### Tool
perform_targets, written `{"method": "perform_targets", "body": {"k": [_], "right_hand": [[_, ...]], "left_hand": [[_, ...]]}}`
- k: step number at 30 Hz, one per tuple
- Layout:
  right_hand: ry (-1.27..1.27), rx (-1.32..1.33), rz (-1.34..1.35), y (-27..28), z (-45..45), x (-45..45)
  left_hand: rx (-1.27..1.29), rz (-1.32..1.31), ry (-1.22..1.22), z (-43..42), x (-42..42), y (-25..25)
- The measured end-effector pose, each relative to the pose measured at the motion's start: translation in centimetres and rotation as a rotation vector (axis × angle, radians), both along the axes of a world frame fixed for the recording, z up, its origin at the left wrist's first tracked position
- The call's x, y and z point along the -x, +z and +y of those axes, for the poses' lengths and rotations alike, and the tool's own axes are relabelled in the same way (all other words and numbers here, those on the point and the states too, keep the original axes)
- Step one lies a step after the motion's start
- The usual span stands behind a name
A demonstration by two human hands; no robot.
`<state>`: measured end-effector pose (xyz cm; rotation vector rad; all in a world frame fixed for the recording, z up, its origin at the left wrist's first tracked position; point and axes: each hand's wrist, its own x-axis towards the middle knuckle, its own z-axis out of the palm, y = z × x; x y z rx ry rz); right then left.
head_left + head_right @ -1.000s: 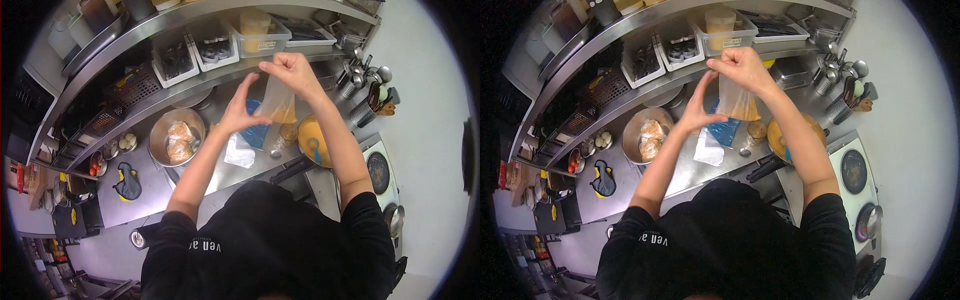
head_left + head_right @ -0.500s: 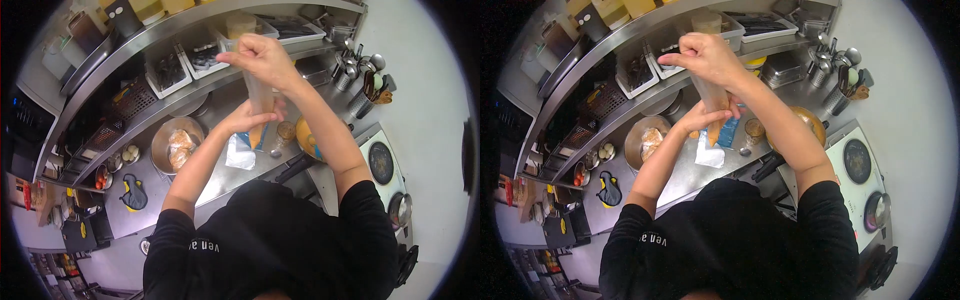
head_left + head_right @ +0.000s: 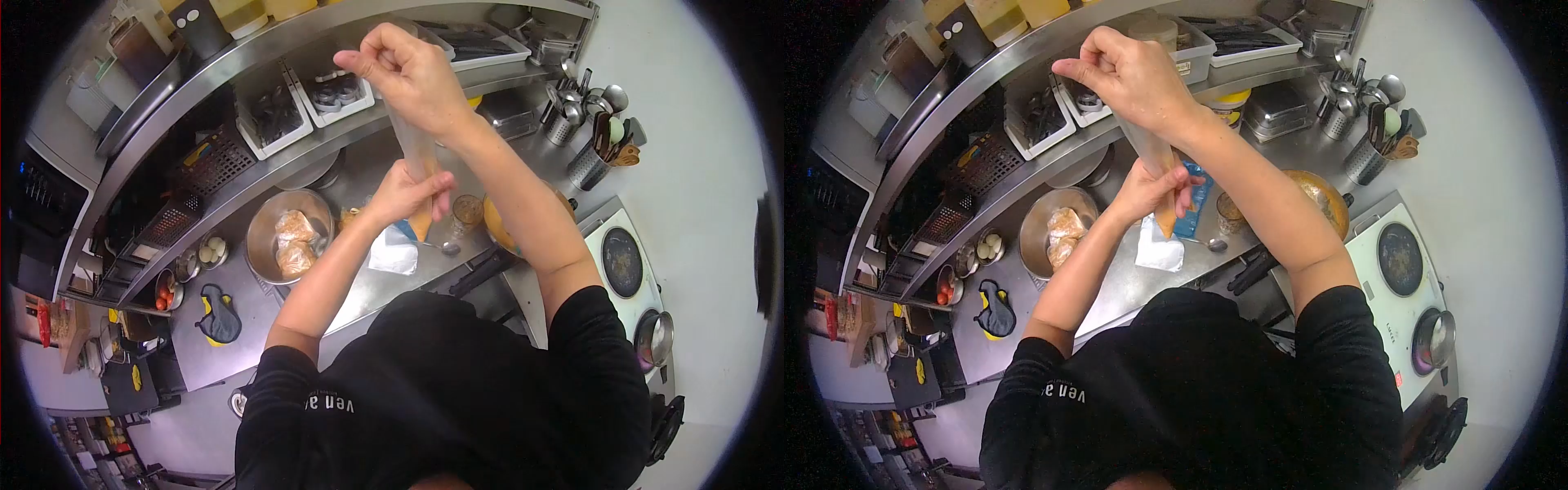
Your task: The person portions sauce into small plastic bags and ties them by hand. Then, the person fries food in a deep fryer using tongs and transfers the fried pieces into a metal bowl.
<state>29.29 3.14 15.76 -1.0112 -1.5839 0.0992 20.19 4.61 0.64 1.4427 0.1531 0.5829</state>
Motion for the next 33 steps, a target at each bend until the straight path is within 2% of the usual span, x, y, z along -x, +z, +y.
{"method": "perform_targets", "body": {"k": [4,6,9,10,12,13,15,22,28,30,31,33], "right_hand": [[0.073,-0.048,0.027,-0.5,0.1,-0.1],[-0.022,-0.289,-0.509,-0.7,-0.1,-0.9],[-0.095,-0.324,-0.597,-0.6,-0.5,-1.0],[-0.095,-0.323,-0.597,-0.5,-0.7,-1.0],[-0.090,-0.146,-0.404,-0.1,-1.2,-1.2],[-0.092,-0.146,-0.405,0.1,-1.3,-1.1],[-0.077,-0.074,-0.229,0.2,-1.7,-1.0],[-0.104,-0.112,-0.241,1.0,-2.3,-0.5],[-0.104,-0.048,-0.205,1.5,-2.9,-0.3],[-0.086,0.062,-0.285,1.9,-3.5,-0.6],[-0.086,0.061,-0.285,2.0,-3.7,-0.7],[0.002,-0.103,-0.160,2.4,-4.3,-1.1]], "left_hand": [[0.034,-0.090,-0.056,-0.1,0.3,0.2],[-0.017,-0.018,-0.078,0.2,0.6,0.2],[0.025,-0.025,-0.122,0.5,0.9,0.1],[0.026,-0.024,-0.121,0.5,1.1,0.1],[-0.160,0.078,-0.062,0.5,1.4,0.5],[-0.161,0.077,-0.064,0.3,1.4,0.7],[-0.115,0.005,-0.087,-0.5,1.3,1.4],[0.083,0.091,-0.034,-2.0,1.0,2.8],[-0.029,0.122,0.082,-2.5,0.4,2.5],[-0.079,0.150,0.148,-2.5,0.3,2.3],[-0.080,0.150,0.149,-2.5,0.3,2.3],[-0.133,0.168,0.210,-2.6,0.5,2.4]]}}
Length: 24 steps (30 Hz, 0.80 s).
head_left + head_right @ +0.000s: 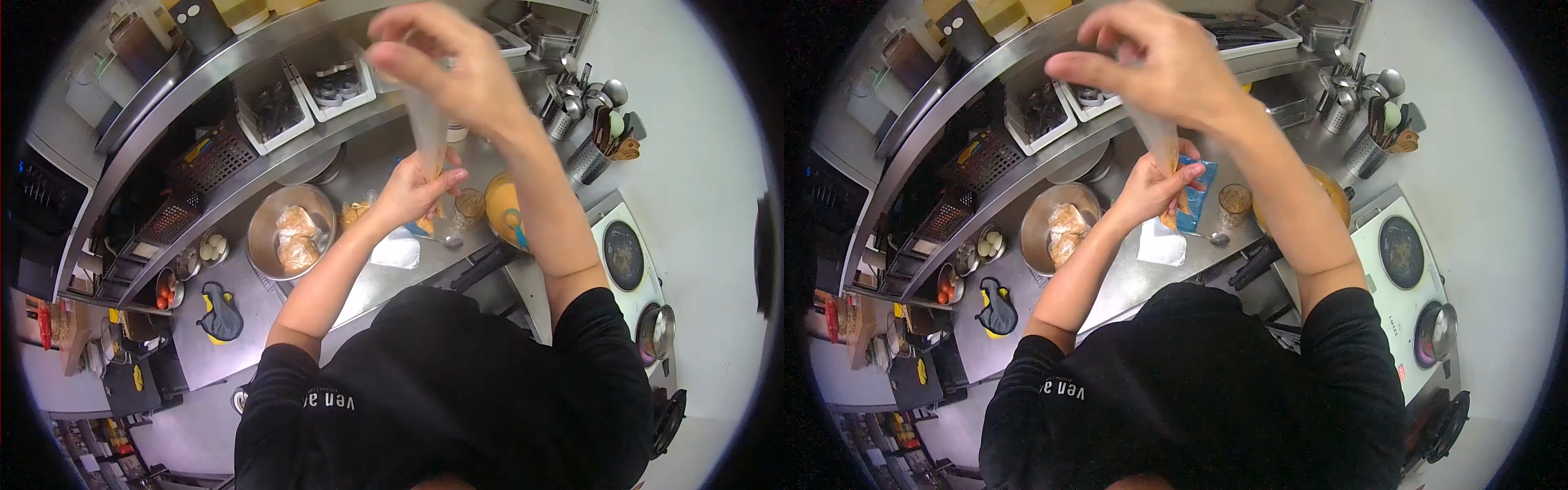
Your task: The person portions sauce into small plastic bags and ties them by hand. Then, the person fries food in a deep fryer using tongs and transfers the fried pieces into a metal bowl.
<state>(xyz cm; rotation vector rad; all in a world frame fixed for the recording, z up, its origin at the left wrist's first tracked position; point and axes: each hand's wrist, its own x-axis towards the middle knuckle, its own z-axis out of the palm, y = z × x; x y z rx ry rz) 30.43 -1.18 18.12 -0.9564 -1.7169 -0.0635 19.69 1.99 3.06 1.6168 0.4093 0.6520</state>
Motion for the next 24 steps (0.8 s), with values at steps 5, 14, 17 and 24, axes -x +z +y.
{"method": "perform_targets", "body": {"k": [5,14,17,24], "right_hand": [[0.104,0.278,0.149,-4.2,-1.1,-4.9],[0.695,0.691,1.068,-8.2,0.7,-1.4],[0.598,0.677,0.920,-8.5,0.5,-0.9],[0.533,0.637,1.210,-7.6,0.1,-1.8]], "left_hand": [[0.013,-0.019,0.046,0.7,0.8,0.3],[-0.168,-0.010,-0.119,2.7,1.4,-2.2],[-0.155,-0.246,-0.087,3.1,0.9,-2.4],[-0.022,-0.358,0.002,0.5,-1.8,-1.7]]}}
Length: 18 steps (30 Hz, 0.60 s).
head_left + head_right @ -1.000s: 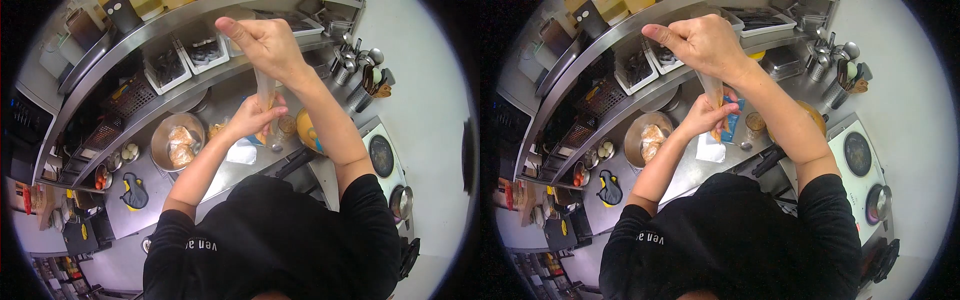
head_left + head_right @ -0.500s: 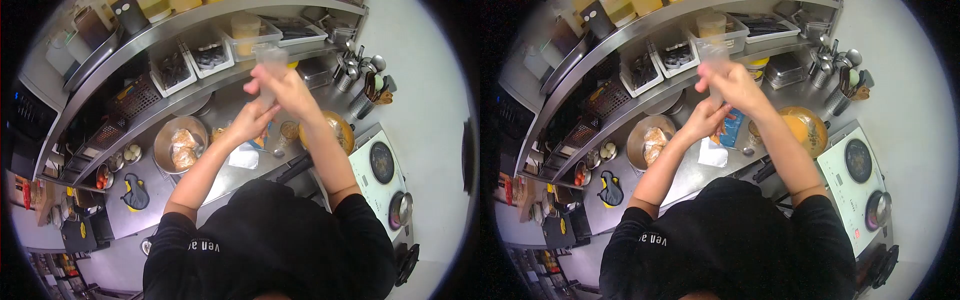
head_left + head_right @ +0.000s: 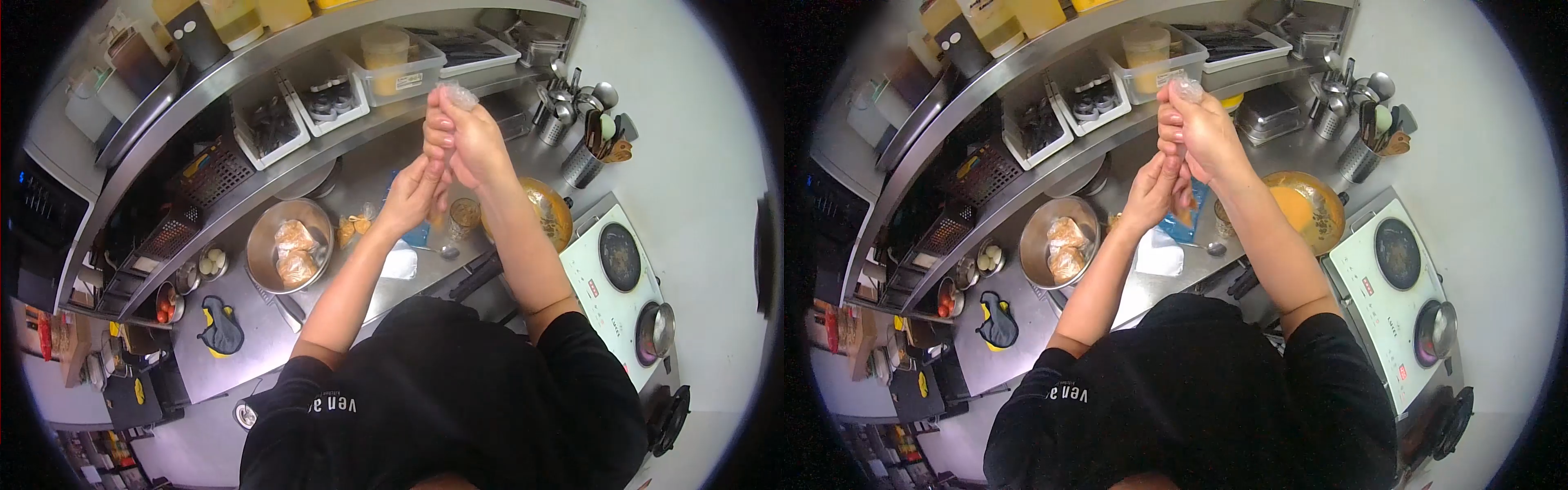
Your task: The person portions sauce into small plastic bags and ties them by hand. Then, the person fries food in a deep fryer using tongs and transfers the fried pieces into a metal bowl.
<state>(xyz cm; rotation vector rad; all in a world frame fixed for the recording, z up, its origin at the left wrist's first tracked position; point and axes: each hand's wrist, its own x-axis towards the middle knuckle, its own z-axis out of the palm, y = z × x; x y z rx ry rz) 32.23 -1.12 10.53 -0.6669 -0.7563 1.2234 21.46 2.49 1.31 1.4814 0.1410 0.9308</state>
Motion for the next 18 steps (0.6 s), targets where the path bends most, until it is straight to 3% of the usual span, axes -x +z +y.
{"method": "perform_targets", "body": {"k": [5,9,14,18], "right_hand": [[0.007,-0.118,0.091,0.3,-1.1,-0.9],[0.015,-0.159,0.124,1.6,-2.4,-1.6],[0.102,-0.234,0.157,2.4,-3.5,-2.9],[0.100,-0.301,0.168,2.8,-3.9,-3.7]], "left_hand": [[0.037,0.226,-0.082,-1.2,1.0,1.2],[0.083,0.170,-0.158,-3.1,1.3,1.9],[-0.057,0.060,-0.219,-3.5,0.5,0.3],[-0.016,0.222,-0.266,-4.1,1.2,1.1]]}}
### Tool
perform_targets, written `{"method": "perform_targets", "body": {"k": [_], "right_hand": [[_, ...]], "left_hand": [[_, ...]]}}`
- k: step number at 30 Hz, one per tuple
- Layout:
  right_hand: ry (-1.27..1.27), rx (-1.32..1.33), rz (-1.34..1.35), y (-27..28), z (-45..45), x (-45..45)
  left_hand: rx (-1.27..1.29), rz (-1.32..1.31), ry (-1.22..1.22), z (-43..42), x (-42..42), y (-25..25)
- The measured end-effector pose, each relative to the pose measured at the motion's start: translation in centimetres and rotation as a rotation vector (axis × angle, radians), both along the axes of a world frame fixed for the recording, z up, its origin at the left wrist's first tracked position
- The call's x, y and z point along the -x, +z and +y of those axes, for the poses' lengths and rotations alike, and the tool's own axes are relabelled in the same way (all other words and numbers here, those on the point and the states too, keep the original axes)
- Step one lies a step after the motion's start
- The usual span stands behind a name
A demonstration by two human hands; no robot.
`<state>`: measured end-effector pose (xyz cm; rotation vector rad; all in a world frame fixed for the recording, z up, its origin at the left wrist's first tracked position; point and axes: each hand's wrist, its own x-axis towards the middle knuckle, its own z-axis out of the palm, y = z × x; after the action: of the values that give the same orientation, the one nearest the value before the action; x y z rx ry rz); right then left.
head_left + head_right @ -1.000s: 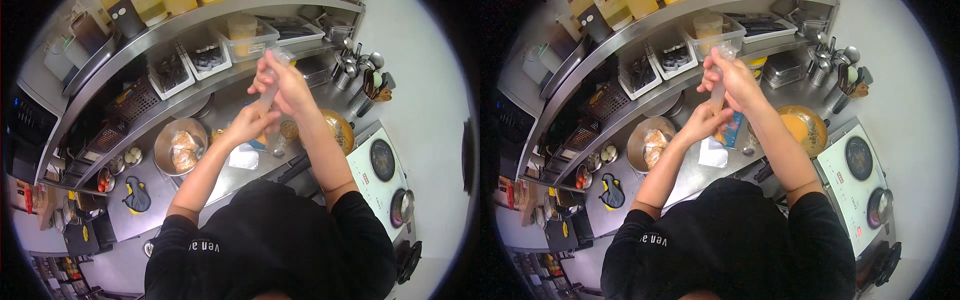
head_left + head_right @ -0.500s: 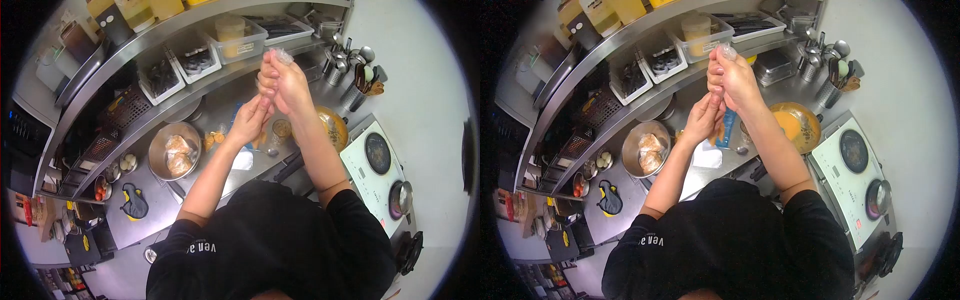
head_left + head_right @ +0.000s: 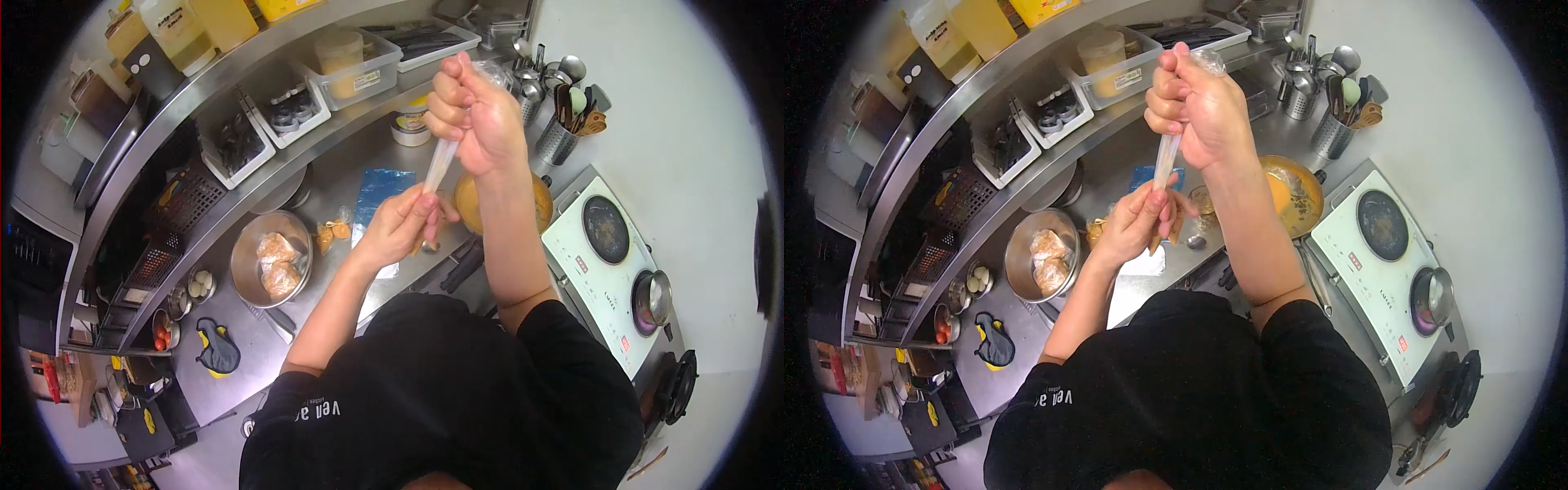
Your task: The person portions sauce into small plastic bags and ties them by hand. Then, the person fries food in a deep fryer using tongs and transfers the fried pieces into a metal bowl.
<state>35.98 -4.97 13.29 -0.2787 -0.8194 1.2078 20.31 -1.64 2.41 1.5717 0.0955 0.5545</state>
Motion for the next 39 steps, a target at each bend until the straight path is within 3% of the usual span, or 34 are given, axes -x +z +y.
{"method": "perform_targets", "body": {"k": [2,9,17,18,19,20,21,22,23,24,25,27,28,30,32,33,35,36,39], "right_hand": [[0.058,-0.028,0.060,0.2,0.0,0.1],[-0.112,0.005,-0.219,1.7,-1.9,1.0],[-0.188,0.071,-0.153,1.0,-2.5,0.5],[-0.341,0.012,-0.213,1.2,-2.9,0.1],[-0.787,-0.144,-0.323,1.5,-3.0,-0.8],[-1.222,-0.306,-0.439,1.9,-3.4,-1.9],[-1.467,-0.476,-0.749,2.5,-5.2,-2.4],[-1.508,-0.656,-1.037,2.4,-6.0,-1.5],[-1.509,-0.877,-1.287,2.4,-6.8,-0.7],[-1.301,-1.081,-1.483,1.3,-6.2,0.5],[-1.310,-1.067,-1.494,-0.5,-5.3,0.1],[-0.803,-0.482,-2.158,-3.9,-4.0,-1.2],[-0.804,-0.477,-2.163,-3.7,-4.3,-1.6],[-0.785,-0.379,-2.023,-3.1,-4.8,-2.3],[-0.861,-0.543,-1.893,-3.2,-4.4,-1.6],[-0.862,-0.548,-1.996,-2.7,-4.5,-1.6],[-0.816,-0.478,-2.205,-1.1,-4.6,-1.5],[-0.790,-0.521,-2.186,-0.6,-4.6,-1.7],[-0.759,-0.498,-2.217,0.3,-5.4,-3.0]], "left_hand": [[-0.251,-0.086,0.086,-0.1,-0.3,-0.3],[-0.216,-0.020,0.166,-0.9,-0.9,-0.1],[-0.235,-0.062,0.245,-1.2,-2.0,-2.0],[-0.231,-0.081,0.260,-1.2,-2.3,-2.4],[-0.138,-0.075,0.240,-0.8,-2.2,-3.2],[-0.315,-0.103,0.231,0.1,-2.3,-3.7],[-0.333,-0.073,0.237,0.7,-2.1,-4.0],[-0.312,0.049,0.307,-0.2,-1.8,-2.2],[-0.562,0.042,0.307,1.7,-0.9,-4.0],[-0.685,0.041,0.297,2.3,-0.6,-4.3],[-0.805,0.035,0.291,2.9,-0.3,-4.5],[-0.518,0.114,0.126,1.6,-0.4,-0.2],[-0.423,0.190,0.053,1.9,-0.5,0.2],[-0.501,0.181,-0.033,1.8,-0.7,1.2],[-0.355,0.073,0.026,2.4,-1.6,-1.2],[-0.220,-0.041,0.084,2.9,-1.6,-2.0],[-0.093,-0.011,0.059,3.0,-2.9,-1.3],[-0.172,-0.069,0.048,2.3,-3.6,-0.8],[0.014,-0.197,0.085,-2.0,-4.9,0.5]]}}
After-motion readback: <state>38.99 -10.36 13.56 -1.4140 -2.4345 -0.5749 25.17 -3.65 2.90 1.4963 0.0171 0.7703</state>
